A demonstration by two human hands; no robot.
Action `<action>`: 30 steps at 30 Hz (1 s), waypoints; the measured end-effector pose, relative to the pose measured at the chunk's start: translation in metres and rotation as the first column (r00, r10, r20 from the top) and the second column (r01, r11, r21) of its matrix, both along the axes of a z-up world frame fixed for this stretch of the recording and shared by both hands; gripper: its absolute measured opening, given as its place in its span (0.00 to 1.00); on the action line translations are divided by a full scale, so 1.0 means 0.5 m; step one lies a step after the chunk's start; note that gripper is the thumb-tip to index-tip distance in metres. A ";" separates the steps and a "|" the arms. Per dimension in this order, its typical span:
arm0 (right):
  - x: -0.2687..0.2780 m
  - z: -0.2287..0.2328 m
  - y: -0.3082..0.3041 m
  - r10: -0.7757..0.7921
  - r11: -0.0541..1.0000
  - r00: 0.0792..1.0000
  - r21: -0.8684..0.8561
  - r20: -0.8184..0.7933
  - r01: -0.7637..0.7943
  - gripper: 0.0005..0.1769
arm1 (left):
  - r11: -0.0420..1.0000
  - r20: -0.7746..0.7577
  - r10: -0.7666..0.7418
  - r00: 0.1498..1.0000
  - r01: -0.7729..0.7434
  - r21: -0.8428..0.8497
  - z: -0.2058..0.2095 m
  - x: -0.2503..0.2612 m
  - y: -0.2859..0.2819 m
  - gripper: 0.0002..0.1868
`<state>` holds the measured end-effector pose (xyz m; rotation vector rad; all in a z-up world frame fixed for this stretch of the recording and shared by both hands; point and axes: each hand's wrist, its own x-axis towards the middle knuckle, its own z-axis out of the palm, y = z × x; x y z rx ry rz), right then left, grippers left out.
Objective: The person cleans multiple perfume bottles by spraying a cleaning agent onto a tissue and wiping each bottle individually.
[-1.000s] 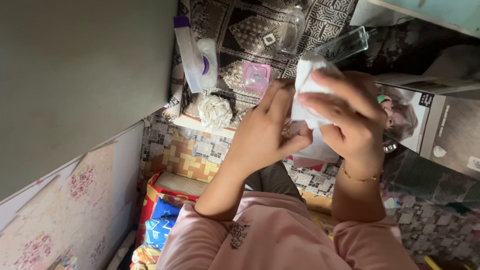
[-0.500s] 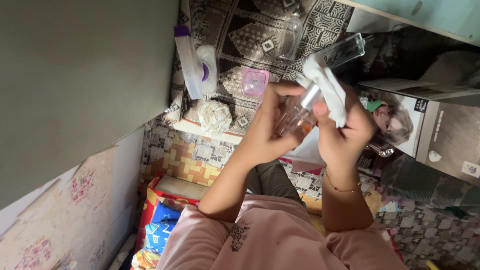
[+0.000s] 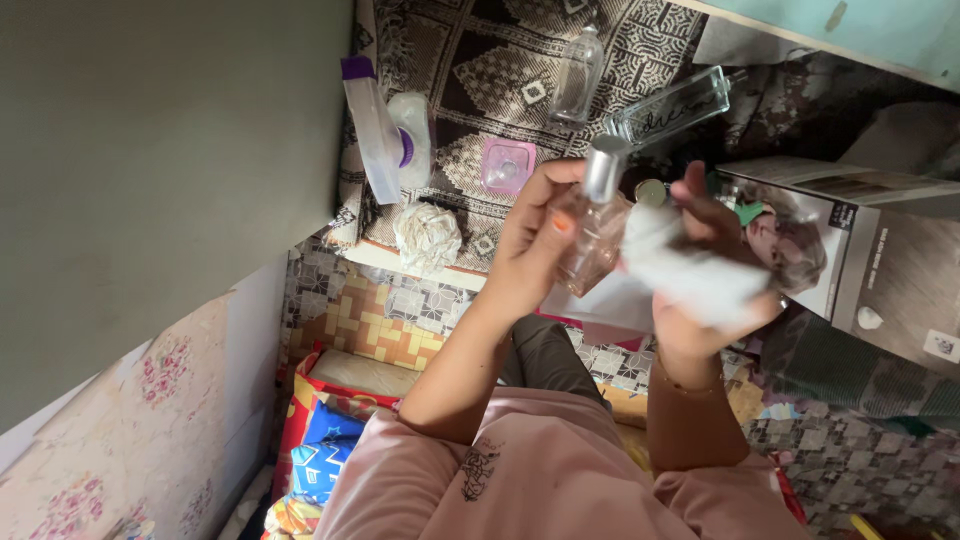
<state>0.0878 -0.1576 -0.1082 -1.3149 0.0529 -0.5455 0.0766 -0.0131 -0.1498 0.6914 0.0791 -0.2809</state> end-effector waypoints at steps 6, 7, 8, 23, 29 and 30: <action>-0.032 -0.015 0.009 0.025 0.711 0.994 -0.697 -0.109 -0.094 0.06 | 0.992 -0.058 0.104 0.993 -0.108 -0.062 0.023 -0.005 -0.038 0.28; -0.044 -0.012 0.016 0.221 0.607 0.975 -0.780 -0.018 -0.152 0.05 | 0.983 -0.067 0.173 0.983 -0.177 -0.051 0.021 -0.004 -0.044 0.27; -0.048 -0.011 0.013 0.262 0.590 0.965 -0.792 0.003 -0.158 0.05 | 0.967 -0.078 0.247 0.966 -0.250 -0.038 0.016 -0.006 -0.047 0.27; -0.098 -0.139 -0.049 0.215 0.966 0.975 0.159 -0.058 -0.204 0.09 | 0.937 -0.239 0.134 0.962 -0.201 -0.285 -0.008 0.011 -0.028 0.27; -0.084 -0.049 0.025 0.281 0.866 0.870 -0.282 -0.406 -0.412 0.26 | 0.746 0.101 0.632 0.769 -0.638 0.192 -0.021 0.010 -0.091 0.20; -0.066 -0.042 0.023 0.238 0.853 0.886 -0.351 -0.397 -0.386 0.19 | 0.725 0.178 0.634 0.753 -0.658 0.202 -0.018 0.013 -0.091 0.21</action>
